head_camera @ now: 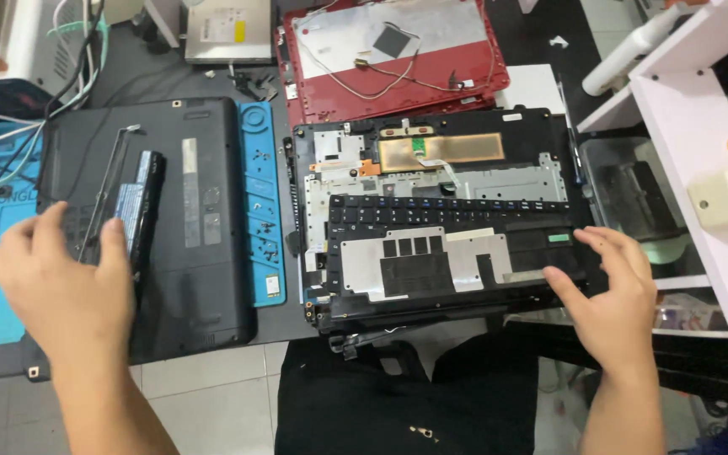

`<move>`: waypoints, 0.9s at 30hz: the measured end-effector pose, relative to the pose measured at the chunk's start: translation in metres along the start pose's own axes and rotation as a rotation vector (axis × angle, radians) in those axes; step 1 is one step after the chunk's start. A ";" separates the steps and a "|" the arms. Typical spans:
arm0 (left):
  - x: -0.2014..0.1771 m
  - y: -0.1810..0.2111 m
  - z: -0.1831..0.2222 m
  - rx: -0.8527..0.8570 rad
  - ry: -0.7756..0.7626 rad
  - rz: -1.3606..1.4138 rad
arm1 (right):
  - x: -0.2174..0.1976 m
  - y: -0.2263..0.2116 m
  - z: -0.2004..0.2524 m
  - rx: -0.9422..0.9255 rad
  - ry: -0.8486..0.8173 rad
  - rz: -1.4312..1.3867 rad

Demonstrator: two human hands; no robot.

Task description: Disassembling laptop components including removing the motherboard, screen, and battery.

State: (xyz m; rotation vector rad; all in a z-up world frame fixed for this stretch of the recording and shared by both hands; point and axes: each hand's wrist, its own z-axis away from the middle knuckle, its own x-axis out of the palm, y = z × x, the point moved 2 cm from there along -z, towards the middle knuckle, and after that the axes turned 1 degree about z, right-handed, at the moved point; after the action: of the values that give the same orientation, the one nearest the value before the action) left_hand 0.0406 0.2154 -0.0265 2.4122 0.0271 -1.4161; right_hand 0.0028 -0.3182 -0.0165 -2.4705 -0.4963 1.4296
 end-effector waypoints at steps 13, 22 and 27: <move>0.011 0.188 0.076 0.221 -0.328 0.463 | 0.033 0.056 0.017 0.481 -0.079 -0.151; 0.022 0.190 0.076 0.139 -0.273 0.679 | 0.041 0.061 0.027 0.563 -0.034 -0.415; 0.017 0.191 0.075 0.053 -0.296 0.758 | 0.040 0.053 0.026 0.473 -0.047 -0.272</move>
State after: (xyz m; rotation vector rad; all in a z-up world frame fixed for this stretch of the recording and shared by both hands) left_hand 0.0214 0.0107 -0.0202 1.8814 -0.8991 -1.3595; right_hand 0.0075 -0.3490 -0.0802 -1.9236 -0.4241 1.3153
